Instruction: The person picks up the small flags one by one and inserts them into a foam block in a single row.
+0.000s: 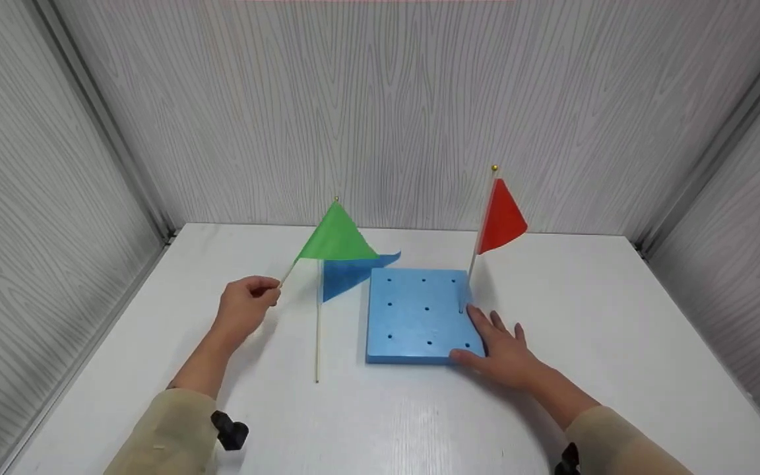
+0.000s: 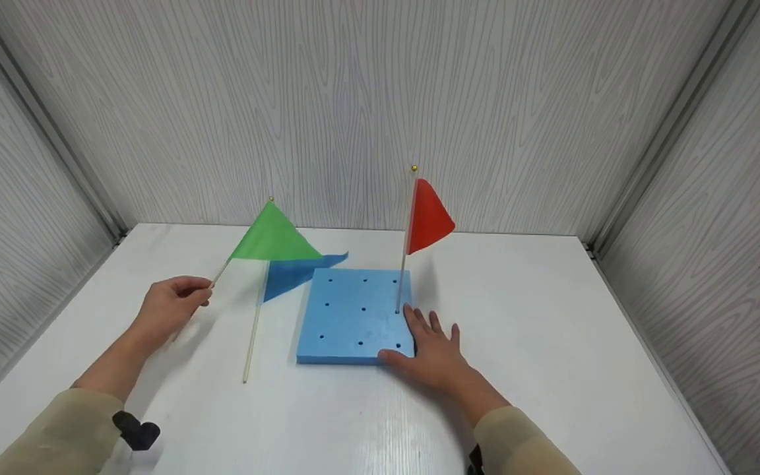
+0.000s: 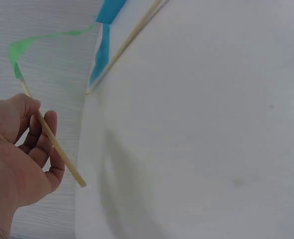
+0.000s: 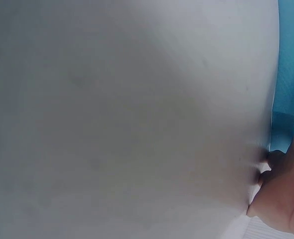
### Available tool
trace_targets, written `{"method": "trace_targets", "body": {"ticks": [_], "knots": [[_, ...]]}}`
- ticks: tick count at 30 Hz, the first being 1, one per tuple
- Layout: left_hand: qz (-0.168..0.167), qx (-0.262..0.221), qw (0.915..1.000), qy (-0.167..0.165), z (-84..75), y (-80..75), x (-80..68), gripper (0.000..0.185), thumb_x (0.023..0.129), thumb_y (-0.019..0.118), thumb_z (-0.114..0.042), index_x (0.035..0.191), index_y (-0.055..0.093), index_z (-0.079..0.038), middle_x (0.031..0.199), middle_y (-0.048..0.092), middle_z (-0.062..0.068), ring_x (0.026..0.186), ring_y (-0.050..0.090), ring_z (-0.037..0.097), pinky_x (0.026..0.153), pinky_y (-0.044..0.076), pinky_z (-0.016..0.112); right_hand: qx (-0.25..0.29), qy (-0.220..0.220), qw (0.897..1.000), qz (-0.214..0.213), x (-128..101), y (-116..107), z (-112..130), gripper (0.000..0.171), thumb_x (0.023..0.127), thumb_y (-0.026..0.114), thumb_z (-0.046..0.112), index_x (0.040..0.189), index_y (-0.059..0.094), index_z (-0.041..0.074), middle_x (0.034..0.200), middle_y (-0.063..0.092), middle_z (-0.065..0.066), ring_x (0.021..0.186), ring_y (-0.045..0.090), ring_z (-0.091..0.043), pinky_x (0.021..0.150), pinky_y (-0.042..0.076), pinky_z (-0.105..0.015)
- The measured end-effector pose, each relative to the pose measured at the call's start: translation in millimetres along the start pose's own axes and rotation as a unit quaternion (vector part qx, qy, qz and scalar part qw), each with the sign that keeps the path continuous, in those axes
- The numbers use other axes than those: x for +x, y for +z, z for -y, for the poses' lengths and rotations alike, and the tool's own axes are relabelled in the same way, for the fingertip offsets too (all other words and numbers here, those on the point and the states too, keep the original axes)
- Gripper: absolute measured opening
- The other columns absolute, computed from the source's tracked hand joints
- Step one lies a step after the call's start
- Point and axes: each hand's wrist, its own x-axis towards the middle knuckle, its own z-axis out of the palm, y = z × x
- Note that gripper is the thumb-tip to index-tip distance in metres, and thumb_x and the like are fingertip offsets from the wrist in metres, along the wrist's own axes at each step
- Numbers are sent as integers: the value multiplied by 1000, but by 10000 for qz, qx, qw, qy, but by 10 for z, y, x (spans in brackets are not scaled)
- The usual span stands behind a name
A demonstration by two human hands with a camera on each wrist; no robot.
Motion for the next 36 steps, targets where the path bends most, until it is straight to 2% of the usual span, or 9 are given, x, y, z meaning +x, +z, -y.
{"method": "trace_targets", "body": {"ticks": [4,9,11,17,20,25,30,36], "knots": [[-106,-212,9997,47,-161,31,0,25,106,64,-14,127,71,-1,116,69,17,105,64,24,88,54,30,-37,-9,10000,2,9,10,9,113,88,57,84,172,12,24,175,23,-14,161,6,-44,122,-9,-70],[-242,-294,9992,85,-379,97,14,26,106,66,-16,128,71,-4,121,67,13,106,66,23,92,55,29,6,-27,10000,8,17,18,22,113,88,58,84,172,13,24,175,23,-14,161,6,-44,122,-9,-70],[-252,-327,9990,168,-461,125,18,26,105,66,-16,128,71,-5,123,67,13,106,68,23,90,56,26,19,-54,10000,-7,18,23,24,113,88,58,83,172,13,23,174,23,-15,161,6,-44,122,-9,-70],[-241,-610,9965,520,-680,245,31,24,104,68,-11,126,71,-3,119,69,14,104,70,23,95,57,34,58,-99,9999,-44,22,38,36,113,89,58,82,172,14,21,174,24,-17,161,7,-45,122,-8,-71],[-198,-778,9948,620,-794,336,45,26,104,69,-10,128,71,-2,118,69,14,103,70,23,97,58,36,48,-44,10000,-19,17,37,58,113,88,58,83,172,14,22,174,23,-15,161,7,-44,122,-8,-70],[9,-1054,9913,790,-981,493,44,29,104,69,-9,132,72,-2,119,70,14,105,70,24,94,58,29,30,-10,10000,-1,7,37,84,112,88,59,82,172,14,23,174,23,-13,161,6,-44,122,-9,-69],[155,-1345,9864,935,-1142,671,29,25,103,71,-9,127,75,-4,118,69,12,104,70,25,90,59,26,71,8,10000,11,2,49,91,113,88,59,83,172,13,24,175,23,-13,162,5,-43,122,-10,-69],[263,-1609,9803,1112,-1255,925,21,22,101,74,-8,122,77,-4,115,72,10,106,68,25,91,59,30,96,29,9999,-17,-1,65,105,114,87,60,83,172,14,25,175,24,-13,161,6,-44,122,-10,-69]]}}
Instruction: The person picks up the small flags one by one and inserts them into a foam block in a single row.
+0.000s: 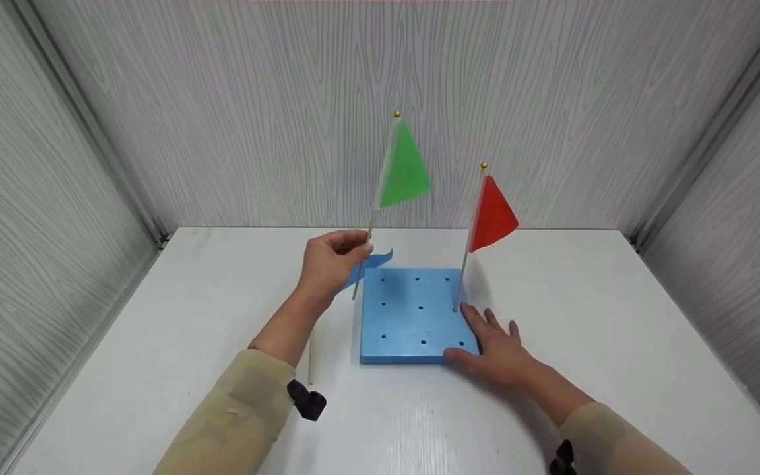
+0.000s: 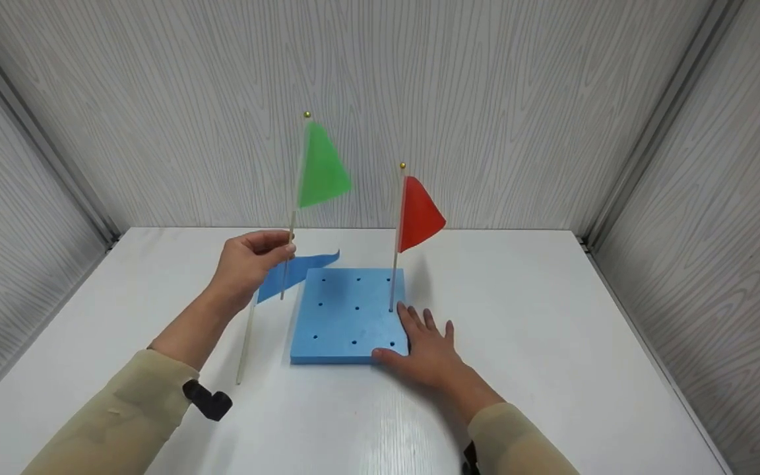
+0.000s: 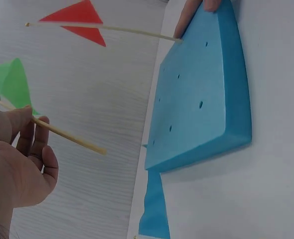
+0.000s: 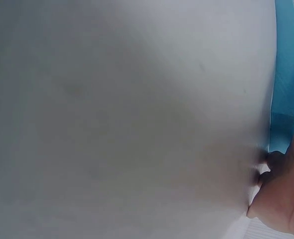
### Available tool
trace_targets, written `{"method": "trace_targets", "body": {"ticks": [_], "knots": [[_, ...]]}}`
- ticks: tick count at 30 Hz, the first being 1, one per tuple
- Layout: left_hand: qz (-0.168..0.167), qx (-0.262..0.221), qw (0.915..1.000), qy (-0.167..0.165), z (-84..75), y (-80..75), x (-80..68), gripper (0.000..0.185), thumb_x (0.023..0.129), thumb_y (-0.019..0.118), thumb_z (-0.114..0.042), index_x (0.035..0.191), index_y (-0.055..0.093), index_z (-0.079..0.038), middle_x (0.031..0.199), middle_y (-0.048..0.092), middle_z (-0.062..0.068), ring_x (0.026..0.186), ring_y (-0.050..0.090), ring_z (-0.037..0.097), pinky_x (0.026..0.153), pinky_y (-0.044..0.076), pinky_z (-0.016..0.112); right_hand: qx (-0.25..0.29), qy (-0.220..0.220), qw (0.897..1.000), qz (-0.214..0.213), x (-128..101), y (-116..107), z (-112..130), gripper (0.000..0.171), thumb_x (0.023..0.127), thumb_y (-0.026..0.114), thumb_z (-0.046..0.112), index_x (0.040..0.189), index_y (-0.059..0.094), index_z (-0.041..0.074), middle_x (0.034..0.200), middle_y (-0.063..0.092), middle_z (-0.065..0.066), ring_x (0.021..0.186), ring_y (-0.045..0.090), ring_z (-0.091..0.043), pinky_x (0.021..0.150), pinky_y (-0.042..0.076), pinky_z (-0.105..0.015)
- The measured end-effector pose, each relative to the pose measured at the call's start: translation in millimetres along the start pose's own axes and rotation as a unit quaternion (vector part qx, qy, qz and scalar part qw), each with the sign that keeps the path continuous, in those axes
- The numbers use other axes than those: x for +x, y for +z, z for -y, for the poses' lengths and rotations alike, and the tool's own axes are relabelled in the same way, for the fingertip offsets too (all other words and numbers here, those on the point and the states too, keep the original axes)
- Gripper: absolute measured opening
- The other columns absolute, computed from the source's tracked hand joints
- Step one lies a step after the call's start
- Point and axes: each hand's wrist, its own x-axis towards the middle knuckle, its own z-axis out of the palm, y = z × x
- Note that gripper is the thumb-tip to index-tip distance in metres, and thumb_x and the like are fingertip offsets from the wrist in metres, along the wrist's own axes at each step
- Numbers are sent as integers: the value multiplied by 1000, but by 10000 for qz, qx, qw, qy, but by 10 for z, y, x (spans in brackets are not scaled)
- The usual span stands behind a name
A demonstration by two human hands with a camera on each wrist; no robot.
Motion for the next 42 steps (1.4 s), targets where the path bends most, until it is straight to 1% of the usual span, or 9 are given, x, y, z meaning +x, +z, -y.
{"method": "trace_targets", "body": {"ticks": [3,7,11,16,25,32,37,42], "knots": [[8,-91,9999,64,6,124,14,22,100,75,-9,121,77,-4,114,74,8,107,68,23,92,58,30,-16,-13,10000,-4,-2,11,10,113,87,60,83,172,14,25,174,24,-12,161,6,-43,122,-9,-69],[59,-274,9996,50,22,270,41,21,100,76,-9,120,78,-5,113,74,7,107,68,23,94,58,33,-69,-56,10000,-38,-9,18,31,112,88,60,82,172,15,23,174,26,-13,161,8,-44,122,-8,-70],[109,-380,9992,24,59,391,57,19,99,77,-9,118,79,-6,112,75,6,106,68,22,90,58,30,-112,-66,9999,-65,-13,29,53,111,89,60,81,172,16,21,173,27,-13,161,8,-44,122,-7,-71],[128,-382,9992,-1,141,508,57,20,98,78,-8,117,79,-4,111,75,6,106,68,21,87,58,28,-129,-24,9999,-47,-6,62,64,112,87,59,84,172,15,24,174,26,-11,161,8,-43,123,-8,-70],[78,-403,9991,-52,307,664,85,18,96,79,-6,115,80,-5,110,76,7,105,69,22,89,59,28,-103,-36,9999,-61,19,83,60,113,86,59,84,172,16,24,174,26,-11,161,8,-43,122,-8,-70],[138,-384,9992,-31,390,778,98,20,95,80,-5,115,79,-2,109,76,7,105,68,22,89,59,29,-91,-15,10000,-29,22,65,67,113,87,59,83,172,16,24,174,26,-10,161,8,-43,123,-9,-69],[188,-377,9991,-62,444,847,100,19,95,80,-7,114,80,-5,109,76,6,104,67,21,90,59,30,-64,-110,9999,-65,19,48,59,111,89,59,82,172,17,22,173,28,-12,161,10,-44,122,-6,-71],[267,-220,9993,-151,491,884,72,20,97,79,-9,116,80,-9,110,76,3,105,66,20,91,58,29,-11,-205,9997,-94,14,45,54,109,90,59,80,172,18,19,172,28,-15,160,11,-46,122,-6,-72]]}}
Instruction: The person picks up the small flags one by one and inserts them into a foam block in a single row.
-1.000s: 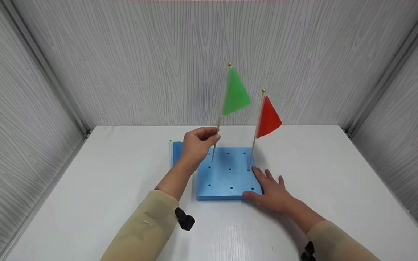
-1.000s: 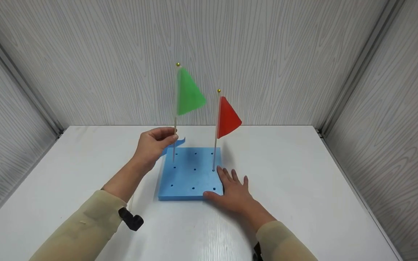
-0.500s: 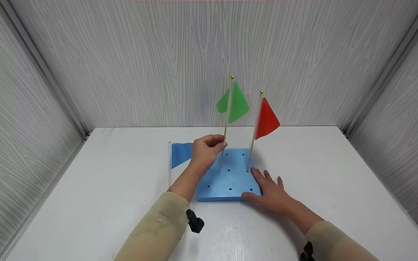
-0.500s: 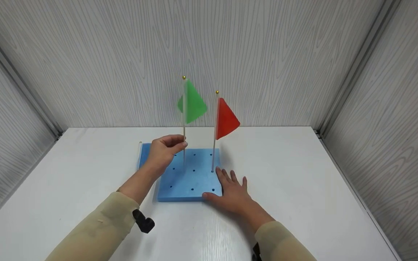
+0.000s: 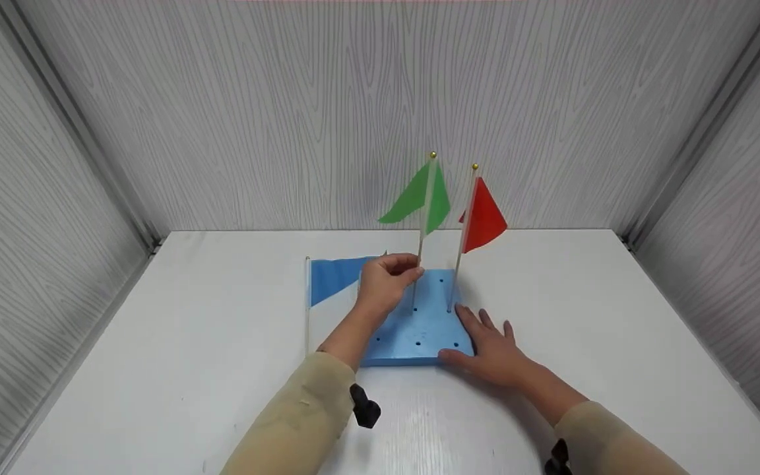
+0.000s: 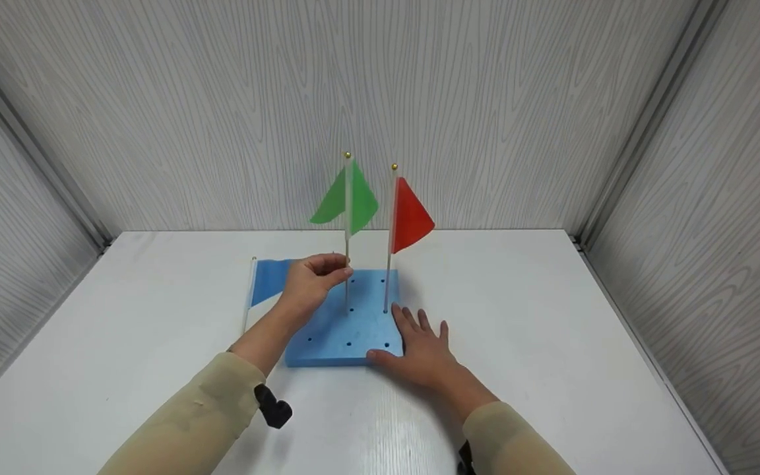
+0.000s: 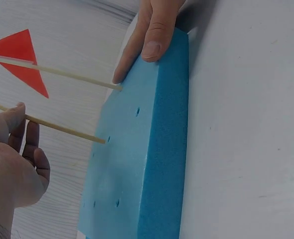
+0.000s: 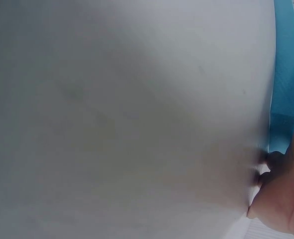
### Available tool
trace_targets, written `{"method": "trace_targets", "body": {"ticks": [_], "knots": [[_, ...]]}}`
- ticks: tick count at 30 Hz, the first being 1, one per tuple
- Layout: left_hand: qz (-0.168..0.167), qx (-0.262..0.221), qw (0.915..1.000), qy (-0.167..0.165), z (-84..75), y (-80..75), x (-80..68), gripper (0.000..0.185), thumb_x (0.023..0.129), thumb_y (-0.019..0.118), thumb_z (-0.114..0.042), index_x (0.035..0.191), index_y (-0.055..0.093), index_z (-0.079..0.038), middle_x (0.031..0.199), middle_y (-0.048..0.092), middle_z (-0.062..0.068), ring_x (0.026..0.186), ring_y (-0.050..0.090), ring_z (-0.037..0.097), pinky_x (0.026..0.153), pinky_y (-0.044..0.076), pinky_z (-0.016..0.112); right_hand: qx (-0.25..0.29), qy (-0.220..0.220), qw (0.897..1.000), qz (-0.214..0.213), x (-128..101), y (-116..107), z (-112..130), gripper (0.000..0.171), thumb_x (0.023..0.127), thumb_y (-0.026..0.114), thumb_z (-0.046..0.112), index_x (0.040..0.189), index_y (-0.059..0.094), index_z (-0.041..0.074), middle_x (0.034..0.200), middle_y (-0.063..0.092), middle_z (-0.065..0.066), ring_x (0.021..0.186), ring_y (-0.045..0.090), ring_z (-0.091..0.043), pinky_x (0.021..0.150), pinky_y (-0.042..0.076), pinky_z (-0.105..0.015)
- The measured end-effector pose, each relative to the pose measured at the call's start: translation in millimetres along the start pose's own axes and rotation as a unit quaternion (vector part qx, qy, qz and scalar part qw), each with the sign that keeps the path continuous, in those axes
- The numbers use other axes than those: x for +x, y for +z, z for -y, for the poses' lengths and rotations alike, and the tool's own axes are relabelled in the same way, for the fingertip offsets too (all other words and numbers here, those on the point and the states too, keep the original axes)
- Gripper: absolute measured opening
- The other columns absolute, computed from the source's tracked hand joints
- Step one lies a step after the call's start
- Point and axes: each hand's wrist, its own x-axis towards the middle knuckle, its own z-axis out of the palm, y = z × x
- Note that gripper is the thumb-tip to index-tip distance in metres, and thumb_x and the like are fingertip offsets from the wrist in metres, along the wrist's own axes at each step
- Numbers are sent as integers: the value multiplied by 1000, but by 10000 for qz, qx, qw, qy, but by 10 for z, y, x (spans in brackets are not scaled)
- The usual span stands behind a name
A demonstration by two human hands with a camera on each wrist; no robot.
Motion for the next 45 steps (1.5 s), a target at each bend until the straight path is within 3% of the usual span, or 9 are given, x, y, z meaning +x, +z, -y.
{"method": "trace_targets", "body": {"ticks": [9,20,27,45], "knots": [[125,193,9997,16,2,26,-12,20,99,77,-10,119,79,-9,112,76,1,106,66,19,92,57,30,-1,-2,10000,-11,-11,5,13,109,90,60,80,172,18,21,172,29,-14,160,11,-45,122,-6,-72],[68,54,10000,41,5,64,-8,19,98,77,-7,116,80,-8,110,76,3,105,67,19,91,58,30,-37,51,10000,51,-42,-11,14,110,90,60,80,172,17,21,174,26,-12,161,10,-44,122,-8,-71],[-87,-45,9999,60,43,98,31,18,97,78,-8,114,81,-7,109,77,3,104,67,19,89,58,29,27,31,10000,41,-42,-10,-9,110,90,60,79,172,16,21,174,25,-13,161,9,-43,122,-8,-71],[101,236,9996,-126,221,97,31,18,98,78,-8,115,81,-9,109,77,2,103,69,18,92,59,31,59,79,9999,74,-49,-10,-25,111,90,60,80,172,15,22,174,25,-11,161,7,-43,122,-9,-70]]}}
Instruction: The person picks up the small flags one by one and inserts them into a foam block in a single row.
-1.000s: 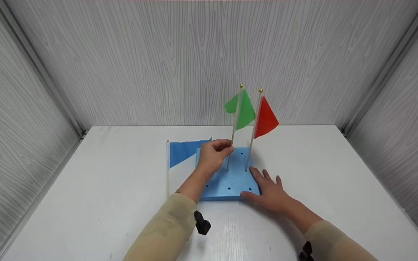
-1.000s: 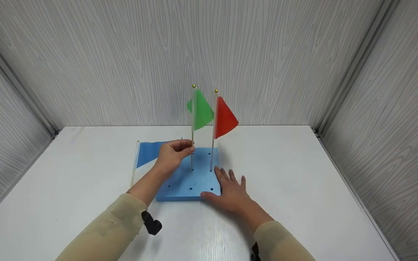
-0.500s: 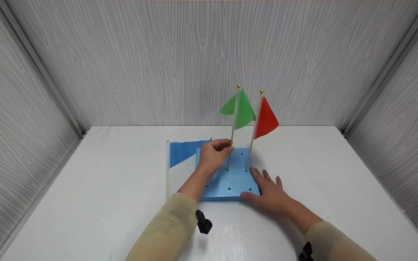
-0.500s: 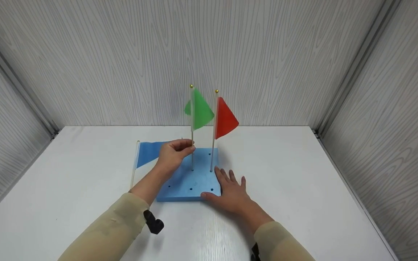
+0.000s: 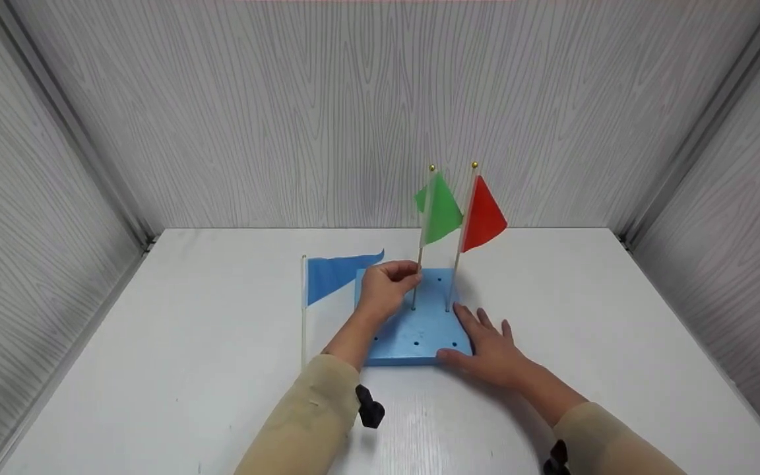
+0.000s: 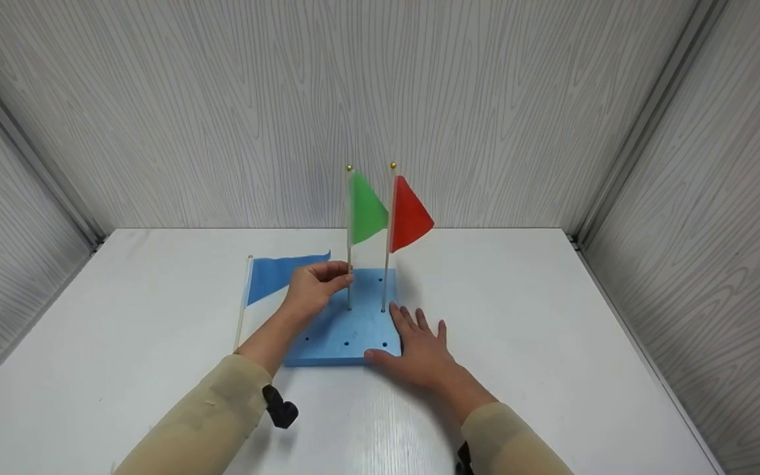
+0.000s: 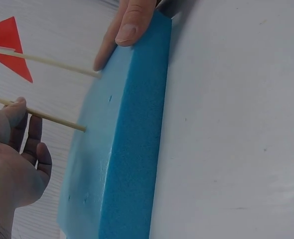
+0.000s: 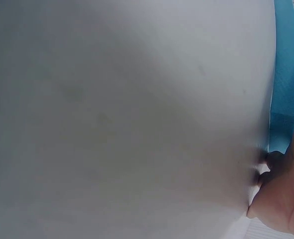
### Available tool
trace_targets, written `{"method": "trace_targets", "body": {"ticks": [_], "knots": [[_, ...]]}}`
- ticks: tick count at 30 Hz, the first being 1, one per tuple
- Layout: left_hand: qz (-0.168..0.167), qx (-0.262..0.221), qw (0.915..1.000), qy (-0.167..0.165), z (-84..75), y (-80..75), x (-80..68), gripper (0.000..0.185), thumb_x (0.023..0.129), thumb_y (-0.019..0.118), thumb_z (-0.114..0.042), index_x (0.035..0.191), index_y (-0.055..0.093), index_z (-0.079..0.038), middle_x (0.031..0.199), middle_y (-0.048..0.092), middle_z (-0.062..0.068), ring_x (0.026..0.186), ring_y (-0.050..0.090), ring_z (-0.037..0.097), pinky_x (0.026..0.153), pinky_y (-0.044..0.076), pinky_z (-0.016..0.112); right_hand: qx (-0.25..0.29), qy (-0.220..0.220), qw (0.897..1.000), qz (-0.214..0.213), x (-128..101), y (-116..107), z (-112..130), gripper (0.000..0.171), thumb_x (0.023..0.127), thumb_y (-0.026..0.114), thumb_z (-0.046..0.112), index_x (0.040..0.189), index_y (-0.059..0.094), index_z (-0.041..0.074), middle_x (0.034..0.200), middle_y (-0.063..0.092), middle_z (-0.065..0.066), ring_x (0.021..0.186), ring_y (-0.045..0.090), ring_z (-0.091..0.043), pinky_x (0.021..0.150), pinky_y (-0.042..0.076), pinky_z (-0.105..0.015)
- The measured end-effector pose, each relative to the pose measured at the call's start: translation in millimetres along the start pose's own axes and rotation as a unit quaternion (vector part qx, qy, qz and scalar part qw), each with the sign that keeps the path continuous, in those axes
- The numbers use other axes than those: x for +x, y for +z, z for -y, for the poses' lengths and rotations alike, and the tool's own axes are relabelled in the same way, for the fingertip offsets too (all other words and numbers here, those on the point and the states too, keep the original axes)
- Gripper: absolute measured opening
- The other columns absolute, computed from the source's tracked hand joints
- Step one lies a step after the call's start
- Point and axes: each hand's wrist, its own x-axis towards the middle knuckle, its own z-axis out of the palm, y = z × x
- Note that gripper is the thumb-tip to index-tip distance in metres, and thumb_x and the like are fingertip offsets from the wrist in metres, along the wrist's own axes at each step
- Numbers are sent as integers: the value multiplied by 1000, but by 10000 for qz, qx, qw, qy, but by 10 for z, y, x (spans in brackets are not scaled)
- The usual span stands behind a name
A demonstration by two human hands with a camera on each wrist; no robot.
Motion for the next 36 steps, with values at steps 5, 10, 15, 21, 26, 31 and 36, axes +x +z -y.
{"method": "trace_targets", "body": {"ticks": [5,10,15,21,26,31,36], "knots": [[77,75,9999,26,5,-3,7,18,98,77,-9,116,81,-8,108,77,2,103,70,17,92,58,31,4,-34,10000,-19,-8,-11,14,110,90,61,79,172,16,22,174,25,-12,161,8,-44,122,-9,-71],[69,108,9999,60,10,3,5,21,98,77,-8,119,80,-4,109,77,2,103,69,17,91,58,30,-22,-39,10000,-15,-7,-16,17,109,91,60,79,172,16,21,174,26,-13,161,9,-44,122,-8,-71],[66,166,9998,79,-4,-8,-3,18,99,76,-8,116,80,-6,108,76,2,101,67,18,89,58,30,-10,-59,10000,-6,6,-13,15,109,90,60,79,172,16,21,173,26,-13,161,8,-43,122,-8,-71],[140,329,9991,215,-15,-50,6,21,99,76,-9,120,78,-8,111,75,2,105,66,19,92,57,32,-54,-20,10000,-56,47,11,-13,109,90,60,80,172,17,21,173,27,-13,161,9,-44,122,-8,-71],[229,370,9988,228,-56,-135,-33,25,99,76,-10,125,76,-9,115,74,4,109,66,21,95,57,34,-50,10,10000,-48,43,40,-19,110,90,60,80,172,17,21,173,27,-13,161,9,-45,122,-8,-71],[339,261,9986,305,-146,-340,-54,27,98,78,-11,125,76,-10,117,73,6,111,67,23,95,57,34,-24,24,10000,-22,32,23,-9,110,90,60,80,172,16,22,174,26,-13,161,8,-44,122,-8,-71],[435,331,9975,441,-273,-663,-96,27,99,78,-14,125,77,-11,118,74,4,112,67,21,96,57,33,-16,-23,10000,-22,26,-8,-6,110,90,60,80,172,16,21,174,26,-14,161,8,-45,122,-8,-71]]}}
